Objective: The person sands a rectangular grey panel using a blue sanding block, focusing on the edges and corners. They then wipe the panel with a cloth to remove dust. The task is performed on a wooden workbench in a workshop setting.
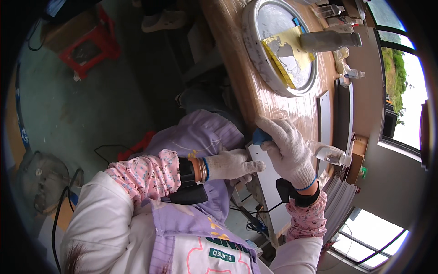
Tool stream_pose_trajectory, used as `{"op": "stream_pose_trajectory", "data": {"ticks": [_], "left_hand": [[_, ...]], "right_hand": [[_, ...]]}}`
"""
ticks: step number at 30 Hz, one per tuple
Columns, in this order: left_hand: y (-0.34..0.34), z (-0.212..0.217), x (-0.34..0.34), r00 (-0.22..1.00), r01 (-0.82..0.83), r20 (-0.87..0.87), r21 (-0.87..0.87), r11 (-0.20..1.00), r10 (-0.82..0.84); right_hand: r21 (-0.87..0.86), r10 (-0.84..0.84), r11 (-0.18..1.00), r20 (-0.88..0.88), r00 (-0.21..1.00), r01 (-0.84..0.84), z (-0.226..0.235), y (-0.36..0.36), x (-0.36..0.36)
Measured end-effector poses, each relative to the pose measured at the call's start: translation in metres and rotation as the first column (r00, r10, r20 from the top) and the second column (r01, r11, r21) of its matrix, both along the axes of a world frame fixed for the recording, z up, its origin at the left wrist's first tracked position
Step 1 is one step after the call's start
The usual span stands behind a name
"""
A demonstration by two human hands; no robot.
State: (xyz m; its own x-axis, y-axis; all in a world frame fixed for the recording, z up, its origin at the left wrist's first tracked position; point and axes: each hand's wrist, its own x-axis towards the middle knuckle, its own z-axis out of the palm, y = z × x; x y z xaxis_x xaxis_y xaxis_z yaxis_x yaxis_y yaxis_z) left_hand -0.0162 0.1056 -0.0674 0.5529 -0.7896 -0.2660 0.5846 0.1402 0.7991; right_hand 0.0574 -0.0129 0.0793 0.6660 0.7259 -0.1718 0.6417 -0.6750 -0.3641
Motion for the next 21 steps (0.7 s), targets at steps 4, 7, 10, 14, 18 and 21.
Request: {"op": "stream_pose_trajectory", "data": {"ticks": [4,7,10,14,18,21], "left_hand": [[-0.005,-0.008,-0.009,0.991,-0.096,0.086,-0.103,0.990,0.105],[0.001,0.000,-0.004,0.990,-0.070,0.115,-0.062,0.996,0.077],[0.005,0.005,0.000,0.985,0.028,0.170,0.067,0.997,-0.039],[0.001,-0.007,-0.004,0.977,-0.035,0.212,0.008,0.999,0.033],[0.000,-0.006,-0.007,0.993,-0.009,0.120,-0.007,1.000,0.010],[-0.001,0.001,-0.001,0.995,0.051,0.084,0.082,0.995,-0.058]], "right_hand": [[-0.039,0.008,0.999,0.046,0.999,-0.007,-0.002,-0.002,-0.019],[-0.085,-0.022,0.996,0.138,0.990,0.034,-0.005,-0.001,-0.016],[-0.195,-0.077,0.972,0.264,0.962,0.131,-0.004,-0.020,-0.003],[-0.093,-0.024,0.995,0.094,0.995,0.033,0.004,-0.001,-0.019],[-0.192,-0.003,0.981,0.117,0.993,0.026,0.002,-0.001,-0.014],[-0.175,-0.059,0.976,0.358,0.932,0.129,-0.008,-0.028,0.008]]}}
